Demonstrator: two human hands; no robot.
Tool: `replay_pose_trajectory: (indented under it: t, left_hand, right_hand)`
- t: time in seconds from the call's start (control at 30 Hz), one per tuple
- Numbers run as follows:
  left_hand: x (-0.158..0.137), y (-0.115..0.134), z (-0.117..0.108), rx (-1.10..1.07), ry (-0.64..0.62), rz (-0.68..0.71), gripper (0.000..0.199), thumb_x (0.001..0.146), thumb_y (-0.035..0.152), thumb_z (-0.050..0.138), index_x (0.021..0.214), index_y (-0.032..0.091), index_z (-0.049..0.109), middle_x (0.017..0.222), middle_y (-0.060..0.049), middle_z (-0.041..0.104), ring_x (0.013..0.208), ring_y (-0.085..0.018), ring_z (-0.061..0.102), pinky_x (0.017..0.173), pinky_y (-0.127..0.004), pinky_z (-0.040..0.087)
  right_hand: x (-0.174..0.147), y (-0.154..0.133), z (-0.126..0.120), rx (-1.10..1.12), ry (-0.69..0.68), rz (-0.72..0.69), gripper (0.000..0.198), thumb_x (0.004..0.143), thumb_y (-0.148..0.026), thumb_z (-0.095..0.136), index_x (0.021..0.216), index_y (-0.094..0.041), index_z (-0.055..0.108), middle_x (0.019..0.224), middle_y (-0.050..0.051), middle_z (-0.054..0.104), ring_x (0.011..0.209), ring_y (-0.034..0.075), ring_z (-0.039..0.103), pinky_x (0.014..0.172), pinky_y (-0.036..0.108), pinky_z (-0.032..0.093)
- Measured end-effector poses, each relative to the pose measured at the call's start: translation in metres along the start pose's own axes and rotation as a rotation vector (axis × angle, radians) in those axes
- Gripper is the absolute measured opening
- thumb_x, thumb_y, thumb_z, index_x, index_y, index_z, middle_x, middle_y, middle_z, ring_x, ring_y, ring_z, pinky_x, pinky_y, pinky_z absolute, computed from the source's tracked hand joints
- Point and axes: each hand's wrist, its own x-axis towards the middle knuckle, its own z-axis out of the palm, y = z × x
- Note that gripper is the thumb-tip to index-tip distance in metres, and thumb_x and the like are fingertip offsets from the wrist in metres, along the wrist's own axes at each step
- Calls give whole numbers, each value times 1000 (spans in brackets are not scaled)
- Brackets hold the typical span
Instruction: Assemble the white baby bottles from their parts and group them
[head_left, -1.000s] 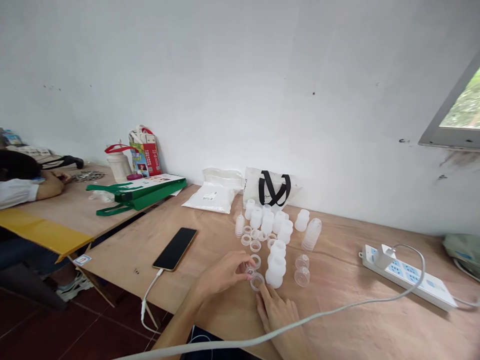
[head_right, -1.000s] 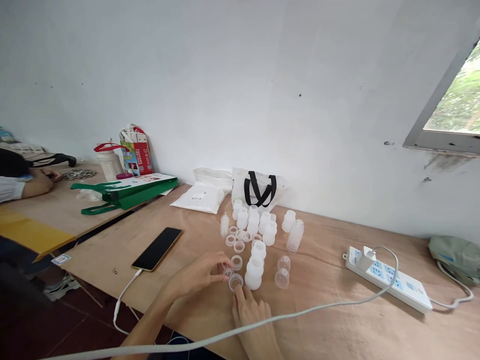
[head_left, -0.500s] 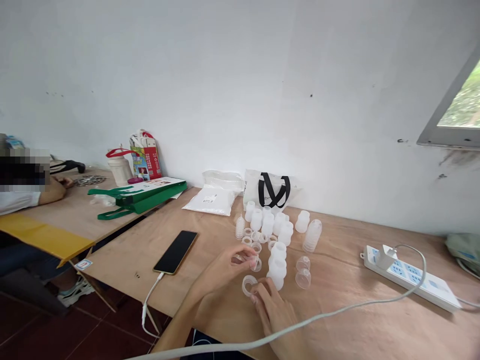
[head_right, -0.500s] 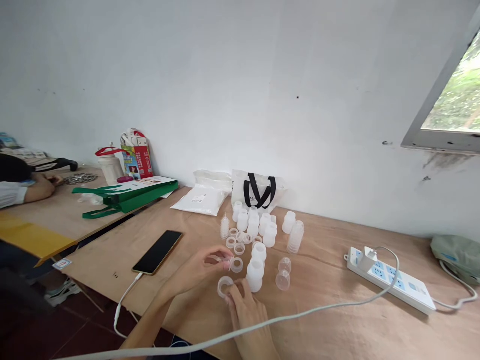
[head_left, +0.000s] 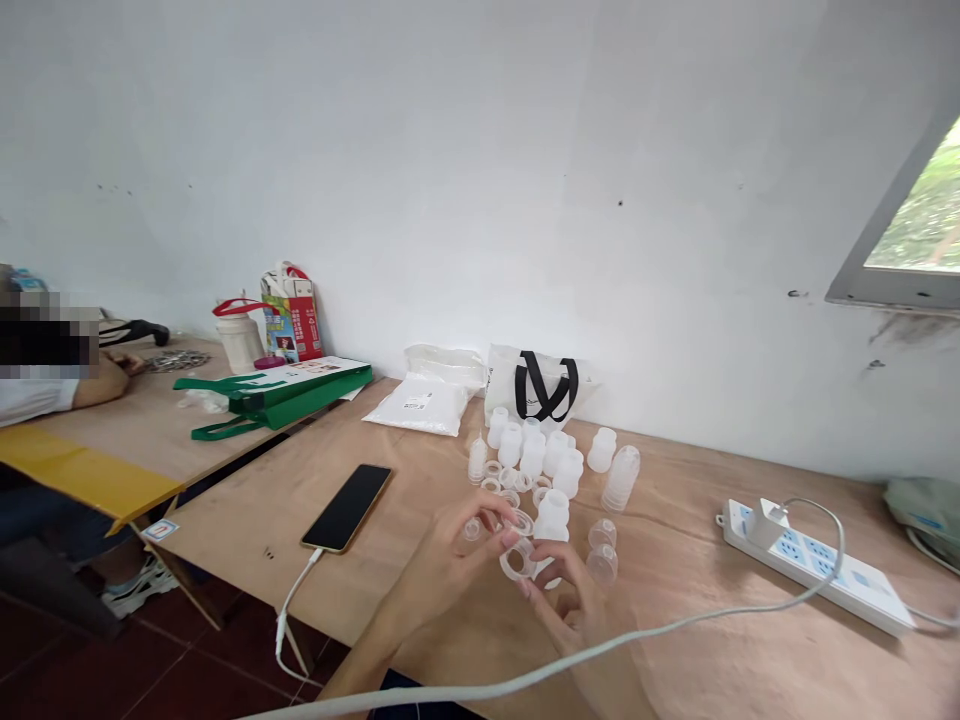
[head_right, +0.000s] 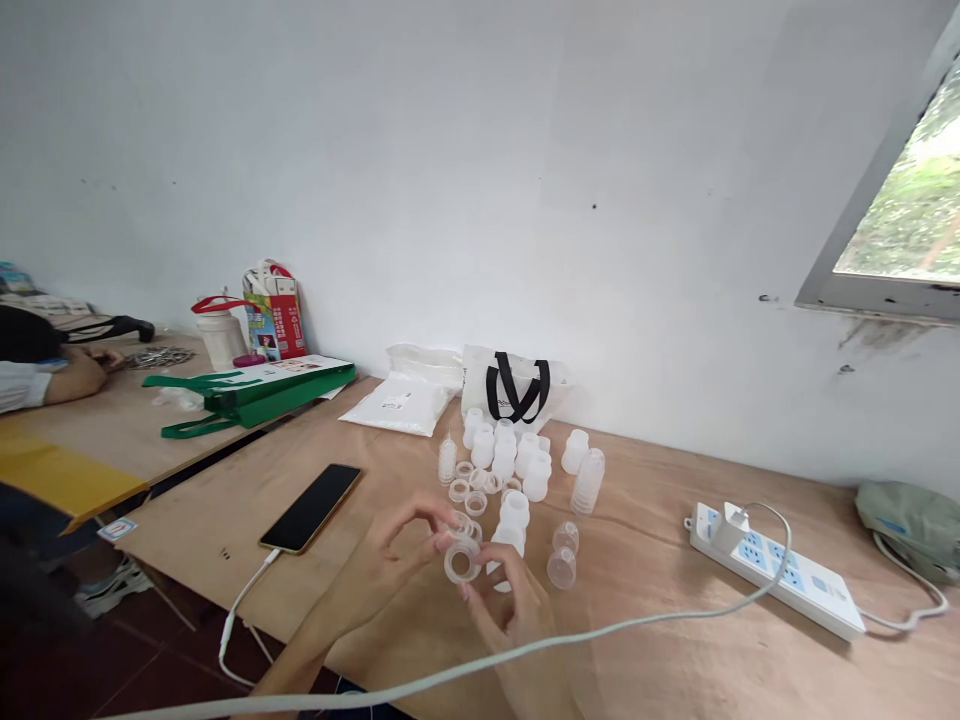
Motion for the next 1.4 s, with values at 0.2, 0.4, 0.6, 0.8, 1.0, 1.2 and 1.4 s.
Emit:
replay_pose_trajectory:
  t: [0.2, 0.4, 0.6, 0.8, 1.0, 1.2, 1.4]
  left_hand:
    - [-4, -2, 8, 176, -140, 200, 19, 102, 35, 59, 105, 20, 71, 115, -5, 65, 111, -15, 61, 99, -26, 47]
    - [-4, 2, 6, 224, -243, 107, 29, 100, 47, 58, 117, 28, 72, 132, -5, 58, 117, -18, 58, 104, -31, 46]
    - [-3, -8, 12, -73, -101, -232, 39, 98, 53, 59, 121, 23, 54, 110, -4, 62, 86, -12, 61, 77, -24, 52]
    - [4, -20, 16, -365, -290, -367, 47, 94, 57, 63, 116, 17, 54, 90, -3, 60, 72, -11, 58, 53, -19, 52]
    - [5, -17, 19, -347, -211, -366, 47, 91, 56, 66, 114, 18, 54, 92, -3, 59, 75, -12, 56, 51, -19, 53]
    - [-2, -8, 15, -9, -189, -273, 26, 97, 43, 59, 110, 20, 61, 90, 0, 66, 80, -11, 59, 61, -16, 44]
    - [-7, 3, 18, 175, -232, -222, 16, 93, 28, 58, 106, 20, 61, 88, 3, 67, 74, -8, 59, 65, -18, 43]
  right_hand:
    - [1, -8, -3, 58, 217, -79, 25, 97, -45, 66, 103, -21, 61, 97, 7, 68, 66, 11, 63, 40, 17, 38]
    - [3, -10, -13, -60, 176, -219, 12, 97, -29, 64, 105, -20, 62, 116, 10, 69, 63, 9, 65, 38, 17, 42]
    - [3, -18, -12, -111, 253, -193, 11, 97, -30, 64, 94, -20, 62, 117, 7, 71, 57, 7, 62, 38, 20, 39]
    - [5, -15, -19, -178, 206, -194, 21, 100, -31, 61, 82, -19, 63, 119, 7, 72, 46, 4, 48, 40, 22, 37]
    - [3, -10, -12, -124, 175, -139, 18, 100, -35, 59, 92, -20, 65, 129, 9, 68, 62, 9, 63, 39, 21, 35]
    - [-1, -24, 2, 60, 205, 113, 35, 96, -53, 62, 92, -21, 51, 93, 7, 71, 58, 12, 60, 36, 20, 26]
    - [1, -28, 8, 47, 277, 110, 38, 93, -53, 62, 109, -20, 53, 92, 6, 62, 64, 13, 58, 38, 18, 31]
